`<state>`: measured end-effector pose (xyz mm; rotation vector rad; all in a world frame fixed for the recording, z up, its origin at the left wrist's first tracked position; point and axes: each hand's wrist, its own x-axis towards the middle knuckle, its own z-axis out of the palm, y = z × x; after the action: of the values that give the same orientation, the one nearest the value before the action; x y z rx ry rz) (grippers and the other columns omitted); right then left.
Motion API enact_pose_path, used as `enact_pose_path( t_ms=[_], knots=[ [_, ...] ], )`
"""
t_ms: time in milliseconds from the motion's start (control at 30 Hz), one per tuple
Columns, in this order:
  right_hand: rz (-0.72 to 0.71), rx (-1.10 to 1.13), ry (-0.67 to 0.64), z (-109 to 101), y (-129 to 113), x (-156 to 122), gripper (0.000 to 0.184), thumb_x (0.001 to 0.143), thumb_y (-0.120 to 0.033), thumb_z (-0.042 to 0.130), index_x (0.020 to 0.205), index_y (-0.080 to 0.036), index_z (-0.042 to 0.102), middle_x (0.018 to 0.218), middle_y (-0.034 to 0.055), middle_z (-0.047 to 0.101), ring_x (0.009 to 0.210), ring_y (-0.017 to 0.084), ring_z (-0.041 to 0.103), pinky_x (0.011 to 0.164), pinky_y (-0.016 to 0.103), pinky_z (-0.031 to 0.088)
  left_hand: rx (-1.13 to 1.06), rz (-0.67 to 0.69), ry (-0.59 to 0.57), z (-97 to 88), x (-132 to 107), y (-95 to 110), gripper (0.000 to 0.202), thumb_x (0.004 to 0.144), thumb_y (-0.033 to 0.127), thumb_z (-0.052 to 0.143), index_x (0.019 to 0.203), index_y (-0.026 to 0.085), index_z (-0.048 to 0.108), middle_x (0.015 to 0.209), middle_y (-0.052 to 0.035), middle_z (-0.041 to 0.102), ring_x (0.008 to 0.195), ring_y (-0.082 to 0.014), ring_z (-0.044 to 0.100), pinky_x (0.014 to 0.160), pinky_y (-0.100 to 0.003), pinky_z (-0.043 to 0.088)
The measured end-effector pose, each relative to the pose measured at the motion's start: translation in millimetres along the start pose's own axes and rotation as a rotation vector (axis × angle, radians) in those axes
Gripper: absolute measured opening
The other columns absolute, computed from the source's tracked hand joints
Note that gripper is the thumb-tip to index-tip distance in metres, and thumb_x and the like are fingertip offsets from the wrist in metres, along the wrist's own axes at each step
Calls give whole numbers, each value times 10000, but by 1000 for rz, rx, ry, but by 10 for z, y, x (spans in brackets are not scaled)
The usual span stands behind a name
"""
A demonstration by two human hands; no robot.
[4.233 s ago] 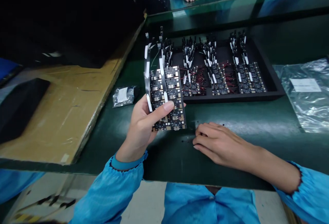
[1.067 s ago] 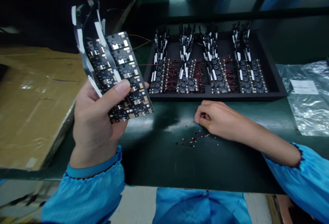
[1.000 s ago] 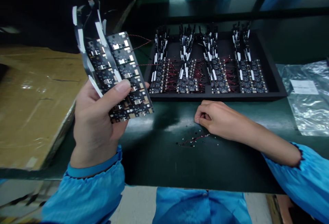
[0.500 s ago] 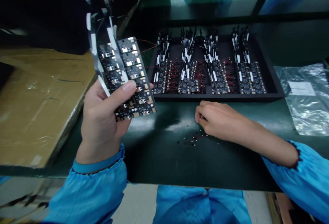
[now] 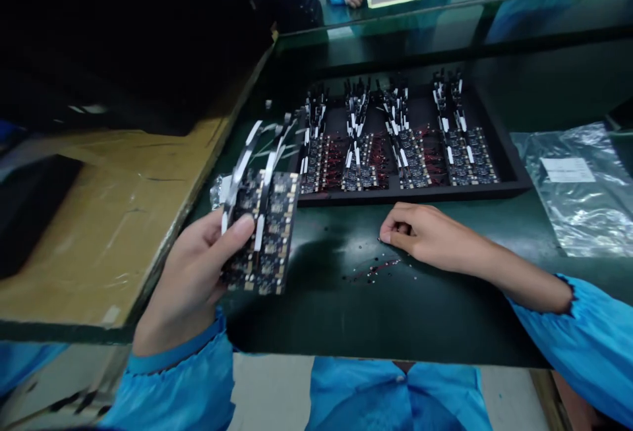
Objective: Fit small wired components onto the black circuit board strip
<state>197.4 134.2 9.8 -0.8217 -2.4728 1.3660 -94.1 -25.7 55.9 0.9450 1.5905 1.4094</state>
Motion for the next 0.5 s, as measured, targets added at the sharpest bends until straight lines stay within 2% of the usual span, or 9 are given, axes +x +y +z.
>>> enact_pose_path(
  t_ms=[67, 133, 200, 267, 367, 433, 500],
  knots=[
    [-3, 12, 41, -7, -30, -85, 192, 984, -507, 679, 889, -371, 777, 865, -3, 786, 665, 208, 687, 574, 346, 553, 111, -32, 41, -150, -174, -60, 167, 783, 355, 799, 835, 197, 786, 627, -32, 751, 587, -260, 716, 479, -294, 574],
    [11, 25, 67, -5, -39, -158, 217, 998, -508, 665, 890, -362, 783, 872, 4, 786, 651, 204, 675, 555, 344, 547, 213, -91, 82, -281, -327, -132, 204, 725, 386, 816, 846, 222, 805, 618, -26, 754, 548, -268, 690, 437, -296, 539],
    [7, 36, 90, 10, -25, -210, 225, 1000, -513, 666, 889, -363, 790, 891, 5, 793, 640, 200, 661, 541, 343, 540, 280, -159, 63, -374, -430, -216, 259, 698, 418, 803, 893, 249, 819, 659, -33, 780, 537, -284, 684, 422, -309, 521],
    [-33, 50, 125, 35, -3, -244, 213, 989, -522, 681, 883, -374, 792, 887, -5, 789, 615, 188, 637, 523, 334, 520, 347, -215, -9, -427, -476, -307, 280, 690, 424, 791, 916, 262, 823, 677, -33, 785, 560, -306, 693, 436, -320, 521],
    [-48, 73, 140, 64, -5, -280, 206, 994, -517, 684, 904, -369, 795, 917, -13, 782, 614, 175, 615, 543, 329, 503, 468, -220, -110, -454, -477, -445, 235, 700, 427, 775, 877, 276, 812, 678, -15, 765, 588, -311, 688, 458, -316, 513],
    [-3, 90, 102, 69, -38, -302, 238, 1034, -501, 658, 937, -335, 798, 987, -3, 785, 658, 174, 618, 603, 336, 509, 531, -201, -121, -459, -466, -526, 220, 715, 465, 752, 818, 272, 777, 650, 2, 732, 576, -297, 665, 466, -311, 502],
    [40, 106, 52, 68, -75, -321, 267, 1073, -483, 634, 973, -298, 799, 1047, 12, 780, 711, 174, 620, 668, 345, 507, 630, -194, -82, -468, -463, -584, 291, 709, 540, 721, 758, 253, 717, 598, 14, 677, 564, -288, 642, 473, -305, 490]
  ],
)
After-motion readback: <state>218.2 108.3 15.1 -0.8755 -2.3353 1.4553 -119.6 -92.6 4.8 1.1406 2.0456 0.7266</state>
